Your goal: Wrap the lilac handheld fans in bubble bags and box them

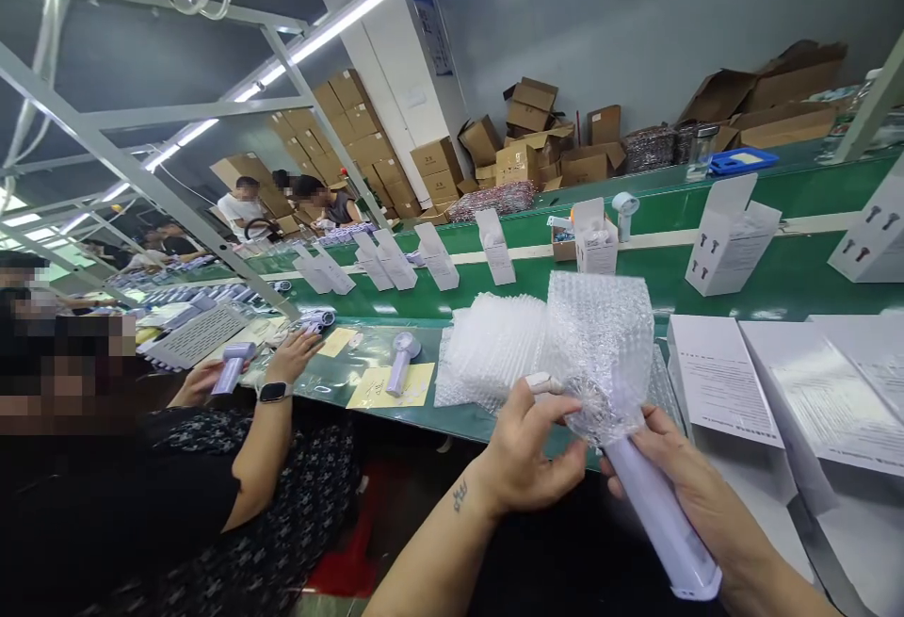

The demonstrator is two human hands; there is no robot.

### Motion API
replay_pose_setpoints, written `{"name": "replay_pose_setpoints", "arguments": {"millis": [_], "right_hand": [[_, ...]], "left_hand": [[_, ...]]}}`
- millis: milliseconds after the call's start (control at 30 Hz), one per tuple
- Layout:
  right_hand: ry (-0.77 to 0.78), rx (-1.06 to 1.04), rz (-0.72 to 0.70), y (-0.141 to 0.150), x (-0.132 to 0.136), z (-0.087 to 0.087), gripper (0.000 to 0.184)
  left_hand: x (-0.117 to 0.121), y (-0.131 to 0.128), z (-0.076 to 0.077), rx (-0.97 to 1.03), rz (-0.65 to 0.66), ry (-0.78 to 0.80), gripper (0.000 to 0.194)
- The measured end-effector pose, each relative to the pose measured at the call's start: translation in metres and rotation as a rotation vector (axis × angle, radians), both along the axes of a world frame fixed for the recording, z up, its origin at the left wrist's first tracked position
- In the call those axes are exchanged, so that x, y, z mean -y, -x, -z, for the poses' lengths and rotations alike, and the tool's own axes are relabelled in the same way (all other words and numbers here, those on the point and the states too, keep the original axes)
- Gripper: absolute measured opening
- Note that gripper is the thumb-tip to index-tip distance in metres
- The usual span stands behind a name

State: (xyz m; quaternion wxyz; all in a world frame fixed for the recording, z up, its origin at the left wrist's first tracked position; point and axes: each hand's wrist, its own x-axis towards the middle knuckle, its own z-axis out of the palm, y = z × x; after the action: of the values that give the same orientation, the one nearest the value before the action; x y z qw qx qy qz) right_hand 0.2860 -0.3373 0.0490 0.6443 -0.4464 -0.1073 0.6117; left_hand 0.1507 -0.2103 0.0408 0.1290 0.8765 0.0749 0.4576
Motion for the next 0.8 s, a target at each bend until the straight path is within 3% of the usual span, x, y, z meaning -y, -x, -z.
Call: {"name": "replay_pose_setpoints", "arguments": {"millis": [100,200,333,400,467,567,667,733,800], "right_hand": [[0.059,-0.053,0.023,0.004,-0.002,0.003,0.05],[0.09,-0.07,0.043,0.007,-0.004,0.003,0.045],[0.01,0.034,0.088,0.003,-0.01,0.003,0.042],[-0.034,0.091,0.139,0.001,-0.015,0.005,0.046],[-0.036,0.138,0.135,0.001,-0.021,0.011,0.049],[0.041,0.163,0.032,0.003,-0.024,0.021,0.045],[0.133,0.111,-0.055,-0.003,-0.023,0.022,0.038],[0.197,0.096,-0.135,-0.015,-0.026,0.01,0.037],[0.209,0.157,-0.173,-0.033,-0.036,-0.014,0.036]], "left_hand": [[-0.01,-0.004,-0.003,-0.058,0.116,0.212,0.014],[-0.017,-0.005,0.004,-0.022,0.117,0.275,0.005],[-0.001,-0.007,0.029,0.14,-0.118,0.078,0.012],[0.012,-0.01,0.039,0.17,-0.13,-0.026,0.015],[0.023,-0.013,0.04,0.177,-0.084,-0.018,0.016],[0.025,-0.017,0.025,0.115,-0.061,0.008,0.01],[0.013,-0.02,-0.003,-0.104,0.042,-0.065,0.008],[-0.002,-0.023,-0.026,-0.217,0.068,0.089,0.014],[-0.019,-0.029,-0.05,-0.233,0.02,0.432,0.018]]}}
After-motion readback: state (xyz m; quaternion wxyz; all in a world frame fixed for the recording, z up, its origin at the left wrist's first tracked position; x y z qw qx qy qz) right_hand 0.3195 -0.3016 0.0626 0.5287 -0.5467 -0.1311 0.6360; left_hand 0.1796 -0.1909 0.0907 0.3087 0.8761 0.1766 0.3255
